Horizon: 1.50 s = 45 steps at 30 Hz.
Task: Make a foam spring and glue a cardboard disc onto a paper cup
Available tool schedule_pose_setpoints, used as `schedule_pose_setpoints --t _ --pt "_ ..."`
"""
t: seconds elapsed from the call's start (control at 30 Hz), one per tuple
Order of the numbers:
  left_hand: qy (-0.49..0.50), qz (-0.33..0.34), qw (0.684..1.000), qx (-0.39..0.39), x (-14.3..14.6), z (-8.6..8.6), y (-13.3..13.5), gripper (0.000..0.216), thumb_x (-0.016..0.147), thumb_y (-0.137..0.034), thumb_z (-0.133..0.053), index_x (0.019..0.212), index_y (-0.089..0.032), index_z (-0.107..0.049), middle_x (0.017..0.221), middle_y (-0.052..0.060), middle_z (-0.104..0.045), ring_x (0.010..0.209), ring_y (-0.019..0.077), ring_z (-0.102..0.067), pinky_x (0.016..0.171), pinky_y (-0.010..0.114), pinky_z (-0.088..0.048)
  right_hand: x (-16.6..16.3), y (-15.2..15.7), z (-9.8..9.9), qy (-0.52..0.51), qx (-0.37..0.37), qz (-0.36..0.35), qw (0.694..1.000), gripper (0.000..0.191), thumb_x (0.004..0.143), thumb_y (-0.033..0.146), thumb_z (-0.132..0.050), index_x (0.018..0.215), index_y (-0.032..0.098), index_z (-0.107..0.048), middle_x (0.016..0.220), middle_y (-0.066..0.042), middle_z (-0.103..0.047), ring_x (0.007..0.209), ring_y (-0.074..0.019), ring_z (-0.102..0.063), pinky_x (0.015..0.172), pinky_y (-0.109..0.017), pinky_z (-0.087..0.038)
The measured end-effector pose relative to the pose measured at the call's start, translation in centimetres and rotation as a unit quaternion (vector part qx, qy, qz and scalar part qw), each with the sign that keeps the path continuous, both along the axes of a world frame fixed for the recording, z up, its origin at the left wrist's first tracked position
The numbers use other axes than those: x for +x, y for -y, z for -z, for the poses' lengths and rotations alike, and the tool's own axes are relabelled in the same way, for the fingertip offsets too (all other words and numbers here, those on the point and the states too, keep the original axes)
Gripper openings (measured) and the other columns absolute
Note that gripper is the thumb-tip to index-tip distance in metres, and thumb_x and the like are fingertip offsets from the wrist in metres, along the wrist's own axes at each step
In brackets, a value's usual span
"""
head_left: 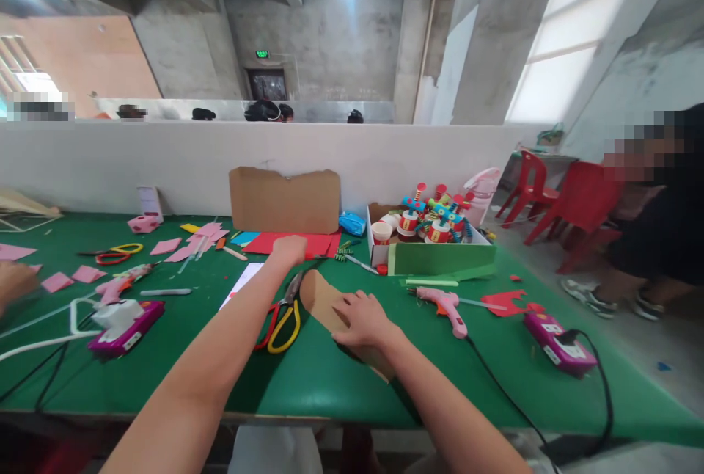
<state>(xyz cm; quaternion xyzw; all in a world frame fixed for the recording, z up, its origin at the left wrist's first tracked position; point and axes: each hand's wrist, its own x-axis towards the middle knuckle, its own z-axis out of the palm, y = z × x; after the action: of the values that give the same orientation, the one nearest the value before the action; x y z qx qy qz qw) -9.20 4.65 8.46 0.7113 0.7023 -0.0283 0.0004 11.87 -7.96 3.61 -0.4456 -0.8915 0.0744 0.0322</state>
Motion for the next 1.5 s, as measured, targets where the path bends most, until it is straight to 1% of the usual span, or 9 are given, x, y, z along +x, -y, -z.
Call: schedule_pose_setpoints --t 0.2,0.37,0.53,0.63,0.73,1.07,1.17,1.33,1.5 --pt "0.065 -0.033 0.997 0.002 -1.3 -0.1 0.8 0.034 0.07 -0.016 -0.063 0.104 -0.016 -0.063 0.1 0.013 -0.071 0.093 0.0246 -0.067 0.072 0.027 -0.049 2.3 0.5 -0.6 -0.031 -0.081 -0.08 0.993 0.06 0.067 0.019 -0.059 0.127 0.026 -0.057 0.139 -0.008 -0.051 0.122 -0.0289 -0.048 0.097 -0.042 -0.039" --pt "0.11 -0.039 0.993 0.018 -0.1 1.2 2.7 0.029 0.084 -0.029 -0.054 0.109 -0.016 -0.06 0.094 0.01 -0.072 0.083 0.02 -0.068 0.07 0.025 -0.048 1.6 2.2 0.7 -0.09 -0.061 -0.017 0.994 0.047 0.076 0.037 -0.061 0.121 0.023 -0.061 0.135 -0.01 -0.055 0.124 -0.0294 -0.047 0.106 -0.05 -0.03" --pt "0.078 -0.036 0.995 0.05 -2.0 2.2 10.0 0.033 0.092 -0.022 -0.031 0.106 -0.017 -0.06 0.1 0.014 -0.069 0.094 0.0251 -0.065 0.076 0.032 -0.047 1.3 3.5 2.4 -0.13 -0.029 0.03 0.991 0.05 0.082 0.048 -0.058 0.125 0.025 -0.057 0.141 -0.008 -0.049 0.135 -0.0301 -0.036 0.113 -0.054 -0.016" --pt "0.055 -0.048 0.997 0.002 -2.7 4.2 15.2 0.03 0.089 -0.021 -0.036 0.108 -0.017 -0.059 0.097 0.014 -0.069 0.09 0.0261 -0.065 0.074 0.033 -0.046 1.3 3.6 2.8 -0.135 -0.015 0.039 0.99 0.043 0.086 0.046 -0.054 0.124 0.027 -0.057 0.139 -0.006 -0.051 0.134 -0.0283 -0.037 0.114 -0.053 -0.017" --pt "0.043 -0.049 0.998 0.023 -1.7 5.9 18.0 0.037 0.084 -0.019 -0.046 0.12 -0.018 -0.054 0.108 0.014 -0.066 0.1 0.0272 -0.062 0.082 0.036 -0.045 1.3 3.5 2.9 -0.128 -0.004 0.062 0.99 0.038 0.088 0.04 -0.052 0.123 0.027 -0.058 0.138 -0.007 -0.052 0.132 -0.0276 -0.04 0.113 -0.054 -0.019" --pt "0.032 -0.102 0.993 0.045 0.6 5.3 13.2 0.038 0.085 -0.006 -0.035 0.115 -0.01 -0.057 0.104 0.018 -0.065 0.1 0.0266 -0.061 0.082 0.033 -0.045 2.6 3.4 2.6 -0.15 -0.021 0.097 0.984 0.032 0.088 0.035 -0.052 0.117 0.026 -0.063 0.133 -0.006 -0.058 0.129 -0.0259 -0.044 0.112 -0.052 -0.021" --pt "0.025 -0.099 0.993 0.055 -1.1 4.9 12.1 0.033 0.089 -0.019 -0.037 0.114 -0.012 -0.057 0.104 0.019 -0.065 0.102 0.0289 -0.059 0.081 0.036 -0.044 2.8 3.4 2.6 -0.158 -0.019 0.089 0.983 0.032 0.087 0.034 -0.053 0.116 0.026 -0.064 0.132 -0.007 -0.058 0.129 -0.0266 -0.045 0.112 -0.053 -0.022" --pt "0.003 -0.252 0.965 0.072 -5.6 5.2 10.8 0.052 0.086 -0.044 -0.044 0.126 -0.012 -0.048 0.119 0.024 -0.058 0.108 0.0358 -0.056 0.081 0.042 -0.044 2.5 3.3 2.9 -0.16 -0.015 0.086 0.983 0.032 0.085 0.033 -0.056 0.115 0.026 -0.064 0.131 -0.007 -0.059 0.128 -0.0264 -0.045 0.111 -0.052 -0.023" --pt "0.009 -0.224 0.973 0.047 -8.0 6.2 10.2 0.054 0.084 -0.042 -0.042 0.126 -0.009 -0.046 0.119 0.025 -0.059 0.107 0.0348 -0.057 0.08 0.039 -0.044 1.7 3.5 3.0 -0.168 -0.026 0.014 0.985 0.033 0.086 0.035 -0.056 0.116 0.027 -0.064 0.131 -0.007 -0.059 0.13 -0.0267 -0.044 0.112 -0.053 -0.022"
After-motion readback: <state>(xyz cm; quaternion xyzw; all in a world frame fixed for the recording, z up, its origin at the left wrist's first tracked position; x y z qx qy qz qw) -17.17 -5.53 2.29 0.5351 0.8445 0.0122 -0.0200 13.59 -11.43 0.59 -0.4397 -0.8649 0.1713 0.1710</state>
